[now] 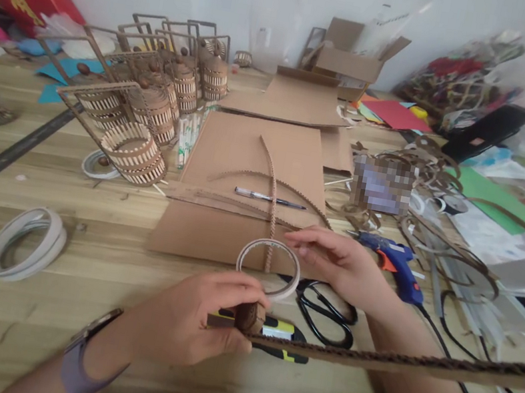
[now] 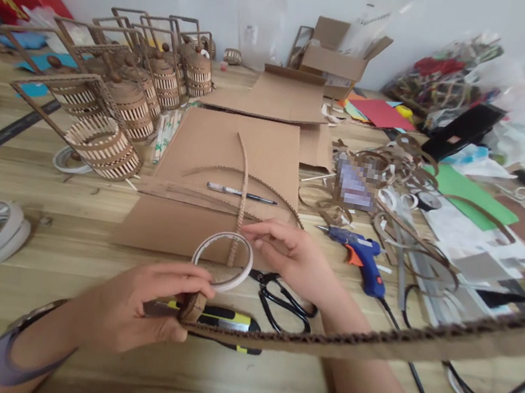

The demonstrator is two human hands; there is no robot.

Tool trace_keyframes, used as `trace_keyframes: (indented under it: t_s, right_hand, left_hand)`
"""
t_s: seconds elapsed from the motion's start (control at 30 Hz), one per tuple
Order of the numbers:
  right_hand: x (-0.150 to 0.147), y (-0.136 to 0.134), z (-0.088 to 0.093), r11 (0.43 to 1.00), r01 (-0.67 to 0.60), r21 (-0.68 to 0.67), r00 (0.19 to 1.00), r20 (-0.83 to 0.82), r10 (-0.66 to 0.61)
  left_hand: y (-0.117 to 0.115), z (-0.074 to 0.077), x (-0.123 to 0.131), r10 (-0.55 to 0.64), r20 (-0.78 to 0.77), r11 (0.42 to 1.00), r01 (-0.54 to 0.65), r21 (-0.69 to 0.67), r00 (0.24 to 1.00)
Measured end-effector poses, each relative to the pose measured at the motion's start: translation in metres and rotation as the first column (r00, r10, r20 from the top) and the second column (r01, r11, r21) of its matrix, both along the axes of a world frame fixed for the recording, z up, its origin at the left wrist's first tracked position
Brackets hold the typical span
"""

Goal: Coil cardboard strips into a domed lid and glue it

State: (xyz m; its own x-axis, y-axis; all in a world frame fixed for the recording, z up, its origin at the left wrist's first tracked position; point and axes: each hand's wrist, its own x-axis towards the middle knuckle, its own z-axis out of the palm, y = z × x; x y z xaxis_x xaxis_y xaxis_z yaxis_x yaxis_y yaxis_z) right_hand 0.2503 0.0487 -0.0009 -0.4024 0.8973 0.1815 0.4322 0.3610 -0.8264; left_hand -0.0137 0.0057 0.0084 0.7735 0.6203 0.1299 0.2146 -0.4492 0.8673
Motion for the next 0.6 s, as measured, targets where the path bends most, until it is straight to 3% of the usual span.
trace_keyframes:
  t_s: [0.3, 0.5, 0.6]
  right_hand:
    - [0.007, 0.003, 0.002, 0.977, 0.078, 0.196, 0.987, 0.121, -0.103]
    - [0.011, 0.007, -0.007, 0.959, 0.199, 0.203, 0.975, 0.056, -0.214]
    - [0.008, 0.008, -0.011, 0.897, 0.307, 0.316, 0.943, 0.022, -0.331]
  left_hand:
    - [0.003, -0.003, 0.0, 0.124, -0.025, 0.981, -0.119, 0.154, 0.992]
    - [0.004, -0.009, 0.0, 0.214, -0.114, 0.952, -0.181, 0.248, 0.97]
    - [0.003, -0.011, 0.001, 0.21, -0.131, 0.95, -0.17, 0.262, 0.969]
